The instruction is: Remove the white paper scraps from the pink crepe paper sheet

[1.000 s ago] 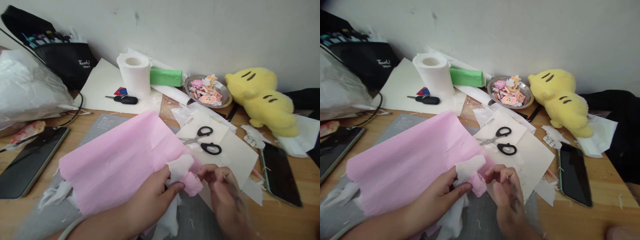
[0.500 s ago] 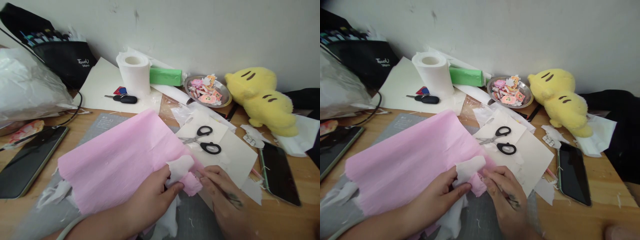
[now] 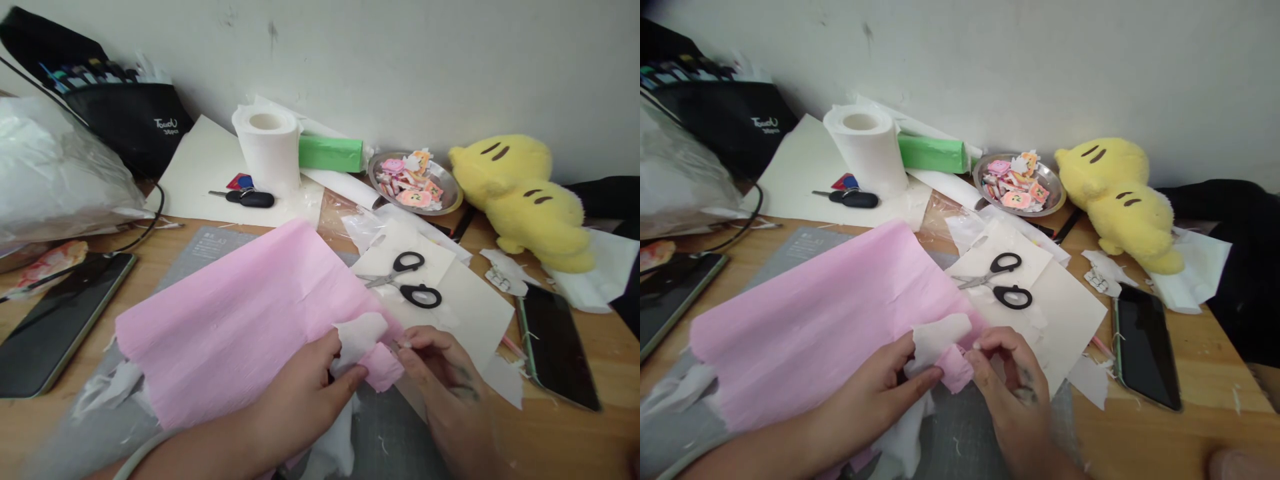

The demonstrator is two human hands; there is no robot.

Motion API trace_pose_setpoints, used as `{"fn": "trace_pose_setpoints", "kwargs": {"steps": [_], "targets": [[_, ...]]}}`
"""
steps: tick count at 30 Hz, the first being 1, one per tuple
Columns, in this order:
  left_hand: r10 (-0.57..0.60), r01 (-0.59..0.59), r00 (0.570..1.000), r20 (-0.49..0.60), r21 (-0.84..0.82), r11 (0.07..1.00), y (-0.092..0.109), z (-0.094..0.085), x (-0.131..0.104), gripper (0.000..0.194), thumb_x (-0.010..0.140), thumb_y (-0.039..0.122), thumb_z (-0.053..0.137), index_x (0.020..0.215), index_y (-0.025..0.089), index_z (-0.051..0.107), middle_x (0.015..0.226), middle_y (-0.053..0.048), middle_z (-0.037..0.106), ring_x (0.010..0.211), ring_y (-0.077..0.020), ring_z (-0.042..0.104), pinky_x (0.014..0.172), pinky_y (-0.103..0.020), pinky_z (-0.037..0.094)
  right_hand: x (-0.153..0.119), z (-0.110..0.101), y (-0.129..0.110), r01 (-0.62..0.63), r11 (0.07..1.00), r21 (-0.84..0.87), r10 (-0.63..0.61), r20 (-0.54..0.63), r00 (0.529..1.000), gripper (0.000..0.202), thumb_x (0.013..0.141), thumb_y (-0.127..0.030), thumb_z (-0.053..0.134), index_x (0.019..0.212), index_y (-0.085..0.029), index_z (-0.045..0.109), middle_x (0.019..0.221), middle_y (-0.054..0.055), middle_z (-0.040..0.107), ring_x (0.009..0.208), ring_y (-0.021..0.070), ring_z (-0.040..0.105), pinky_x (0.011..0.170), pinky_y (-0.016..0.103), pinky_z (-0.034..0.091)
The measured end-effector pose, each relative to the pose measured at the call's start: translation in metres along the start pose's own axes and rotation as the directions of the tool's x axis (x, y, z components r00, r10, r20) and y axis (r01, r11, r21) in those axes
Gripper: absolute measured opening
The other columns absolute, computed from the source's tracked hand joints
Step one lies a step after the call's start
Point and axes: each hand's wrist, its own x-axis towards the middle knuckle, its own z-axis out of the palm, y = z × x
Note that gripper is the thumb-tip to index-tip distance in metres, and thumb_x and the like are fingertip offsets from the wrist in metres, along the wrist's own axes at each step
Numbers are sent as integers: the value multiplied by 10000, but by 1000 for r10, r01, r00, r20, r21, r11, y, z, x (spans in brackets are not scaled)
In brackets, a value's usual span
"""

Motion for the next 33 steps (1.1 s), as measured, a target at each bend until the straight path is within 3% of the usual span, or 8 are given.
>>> {"fn": "trace_pose_setpoints", "kwargs": {"steps": [11,20,33], "targets": [[-9,9,1000,0,9,1000,-1,0,-2,228,865,361,530,1033,217,585,948,-15,676,825,-194,612,719,-281,459,3,-2,1,78,996,-36,-69,210,975,165,783,-114,588,834,-269,616,800,-21,605,778,121,593,698,153,500],[-3,3,1000,-2,-39,999,1,0,-1,229,869,353,536,1046,216,585,964,-10,677,853,-185,616,733,-258,463,3,0,-4,-9,999,-51,18,166,986,141,791,-138,573,800,-266,631,766,-35,641,726,96,630,673,110,514],[-17,17,1000,14,7,1000,-2,0,0,255,873,376,518,1060,213,577,975,-24,667,855,-212,610,731,-305,456,3,0,-4,31,993,-115,-17,128,992,144,796,-146,580,840,-276,626,745,-63,631,694,57,627,657,49,490]]}}
